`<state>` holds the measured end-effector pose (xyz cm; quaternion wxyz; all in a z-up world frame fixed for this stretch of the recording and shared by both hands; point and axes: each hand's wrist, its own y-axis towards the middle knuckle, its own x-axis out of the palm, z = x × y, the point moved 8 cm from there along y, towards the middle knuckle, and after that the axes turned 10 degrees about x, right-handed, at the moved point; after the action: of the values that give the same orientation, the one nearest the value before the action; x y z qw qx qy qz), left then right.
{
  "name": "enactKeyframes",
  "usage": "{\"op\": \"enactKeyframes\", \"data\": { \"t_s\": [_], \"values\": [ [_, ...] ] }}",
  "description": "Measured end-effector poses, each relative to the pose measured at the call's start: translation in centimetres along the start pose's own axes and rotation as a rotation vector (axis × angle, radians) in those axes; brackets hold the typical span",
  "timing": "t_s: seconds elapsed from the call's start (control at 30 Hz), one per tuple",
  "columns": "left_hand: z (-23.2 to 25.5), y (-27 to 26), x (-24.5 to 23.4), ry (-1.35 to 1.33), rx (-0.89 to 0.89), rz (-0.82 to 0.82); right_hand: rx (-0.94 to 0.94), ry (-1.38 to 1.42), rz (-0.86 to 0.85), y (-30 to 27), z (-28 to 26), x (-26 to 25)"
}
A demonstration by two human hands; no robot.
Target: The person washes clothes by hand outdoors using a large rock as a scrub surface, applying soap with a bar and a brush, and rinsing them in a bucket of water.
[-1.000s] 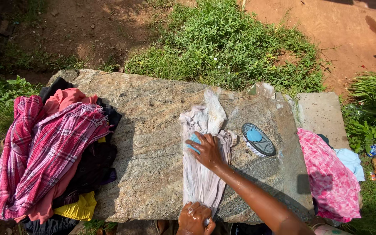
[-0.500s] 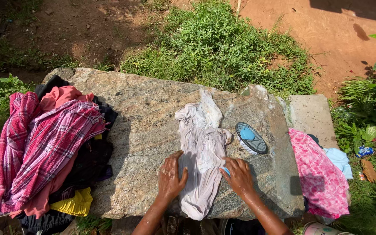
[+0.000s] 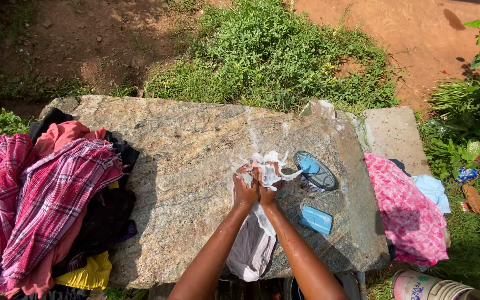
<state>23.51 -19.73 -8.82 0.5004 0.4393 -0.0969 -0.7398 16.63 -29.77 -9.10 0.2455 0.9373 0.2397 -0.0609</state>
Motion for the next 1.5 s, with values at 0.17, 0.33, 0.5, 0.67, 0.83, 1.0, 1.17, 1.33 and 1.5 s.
{"op": "enactKeyframes", "data": {
  "t_s": [0.17, 0.33, 0.5, 0.67, 0.83, 1.0, 1.17, 1.33, 1.5],
  "values": [
    [-2.8, -1.4, 1.1, -0.216, -0.310, -0.086, 0.277, 0.141, -0.170, -1.3, 3.8, 0.2],
    [-2.6, -0.9, -5.8, -0.009, -0.326, -0.344, 0.148, -0.242, -0.264, -0.9, 0.8, -4.0],
    [3.4, -4.0, -3.8, -0.282, -0.653, -0.107, -0.089, -0.275, -0.183, -4.9, -1.3, -4.1],
    [2.6, -4.7, -2.7, -0.095, -0.168, -0.049, 0.148, -0.228, -0.126, -9.1, 2.7, -5.5],
    [2.0, -2.9, -2.2, -0.284, -0.336, -0.014, 0.328, -0.053, -0.249, -3.2, 0.5, -2.1],
    [1.2, 1.9, -9.1, 0.098, -0.265, -0.195, 0.125, -0.531, -0.382, 1.4, -6.1, -2.8],
    [5.3, -0.1, -8.0, 0.034, -0.328, 0.146, 0.169, -0.117, -0.210, -1.9, -7.6, -3.0],
    [1.3, -3.2, -3.4, -0.058, -0.148, -0.003, 0.304, -0.053, -0.189, -3.6, -2.2, -2.8],
    [2.2, -2.9, -4.4, -0.377, -0.330, 0.238, 0.328, 0.011, -0.192, -2.4, -2.4, -1.9]
  ]
}}
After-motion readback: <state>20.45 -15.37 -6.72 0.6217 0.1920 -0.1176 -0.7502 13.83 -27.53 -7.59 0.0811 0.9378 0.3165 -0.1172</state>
